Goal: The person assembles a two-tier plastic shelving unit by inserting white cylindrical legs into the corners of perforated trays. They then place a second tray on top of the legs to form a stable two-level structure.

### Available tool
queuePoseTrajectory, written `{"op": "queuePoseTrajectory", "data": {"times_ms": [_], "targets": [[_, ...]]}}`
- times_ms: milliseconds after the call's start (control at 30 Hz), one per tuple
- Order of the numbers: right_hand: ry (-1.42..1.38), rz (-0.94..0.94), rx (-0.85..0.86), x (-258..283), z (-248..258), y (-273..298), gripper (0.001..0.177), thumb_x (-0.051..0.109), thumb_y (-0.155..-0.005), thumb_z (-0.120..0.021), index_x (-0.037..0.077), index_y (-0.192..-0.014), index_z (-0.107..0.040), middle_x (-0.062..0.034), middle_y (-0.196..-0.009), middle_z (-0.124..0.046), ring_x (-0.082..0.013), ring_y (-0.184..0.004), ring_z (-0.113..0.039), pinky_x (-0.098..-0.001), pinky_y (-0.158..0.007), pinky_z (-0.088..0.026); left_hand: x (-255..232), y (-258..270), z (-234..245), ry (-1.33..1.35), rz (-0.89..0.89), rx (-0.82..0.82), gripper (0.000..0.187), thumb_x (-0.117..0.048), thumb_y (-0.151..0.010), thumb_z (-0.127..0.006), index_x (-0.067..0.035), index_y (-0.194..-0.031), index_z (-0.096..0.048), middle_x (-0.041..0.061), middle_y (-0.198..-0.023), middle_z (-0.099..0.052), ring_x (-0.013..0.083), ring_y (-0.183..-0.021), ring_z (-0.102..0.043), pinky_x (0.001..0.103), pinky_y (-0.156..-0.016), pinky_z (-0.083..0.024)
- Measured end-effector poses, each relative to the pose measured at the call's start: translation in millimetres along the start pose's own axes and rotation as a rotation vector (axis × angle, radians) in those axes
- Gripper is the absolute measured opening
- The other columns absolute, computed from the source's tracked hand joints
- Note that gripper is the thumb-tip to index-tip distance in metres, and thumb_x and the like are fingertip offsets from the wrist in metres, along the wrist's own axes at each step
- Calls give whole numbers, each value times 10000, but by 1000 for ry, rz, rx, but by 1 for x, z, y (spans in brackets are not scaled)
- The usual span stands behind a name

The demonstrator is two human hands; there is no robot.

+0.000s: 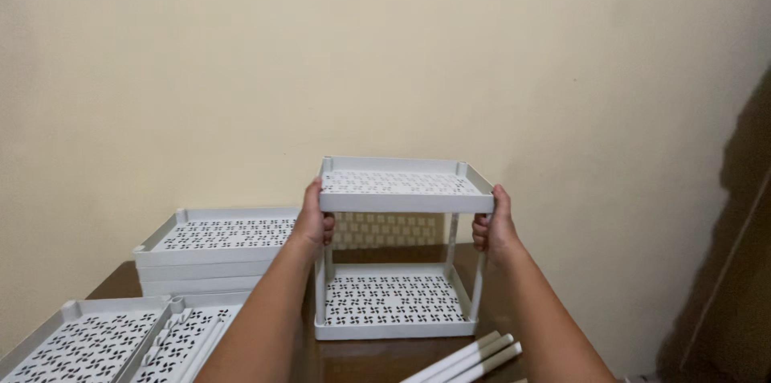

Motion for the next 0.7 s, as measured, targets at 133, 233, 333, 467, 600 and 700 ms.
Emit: {"op": "queuePoseTrajectory", "data": {"times_ms": [133, 233, 333, 467, 600, 700], "targets": [[14, 24, -33, 0, 0, 3, 679, 832, -895, -252, 221, -598, -262, 57, -458, -201, -119, -388, -166, -318, -419, -177, -9, 12, -1, -99, 13, 46, 847, -828, -851, -186, -104, -709, -603, -58, -455, -168, 134, -416, -138, 324, -447, -163], [7, 22, -7, 0, 0, 4, 686, 834, -889, -242, 214, -595, -268, 59, -454, -196, -121, -385, -158, -321, -416, -176, -10, 8, -1, -76, 64, 59, 736, -736, -874, -260, -106, -721, -608, -48, -457, -179, 141, -418, -151, 335, -453, -188], [9, 6, 7, 0, 1, 2, 692, 841, -884, -224, 213, -594, -259, 60, -452, -192, -121, -383, -151, -323, -415, -172, -5, 0, 2, 16, 82, 32, 552, -693, -901, -318, -185, -698, -401, -45, -468, -174, 151, -420, -158, 355, -458, -196], [3, 16, -14, -2, 2, -1, 686, 835, -888, -237, 212, -601, -266, 59, -456, -191, -122, -387, -151, -325, -419, -168, -3, -9, 4, 10, 26, 48, 499, -630, -900, -328, -178, -699, -397, -39, -461, -190, 154, -408, -180, 367, -445, -216], [3, 12, 18, -3, 4, -4, 694, 835, -886, -235, 204, -598, -267, 57, -453, -181, -129, -386, -146, -330, -420, -170, -3, -9, 4, 43, 2, 51, 450, -591, -905, -352, -185, -724, -422, -48, -458, -199, 145, -400, -181, 360, -438, -216], [14, 23, -4, -3, 4, -7, 697, 839, -888, -236, 205, -598, -254, 53, -452, -173, -129, -387, -130, -332, -418, -156, -5, -7, 5, 46, 0, 67, 446, -586, -905, -357, -181, -729, -417, -47, -459, -215, 143, -398, -193, 355, -434, -230]]}}
Point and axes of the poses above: each hand's wrist, its own y-axis away from the middle knuckle, its own z-axis out of the back of the hand, x = y × z, the point moved 2 cm from there along -y, towards the middle knuckle
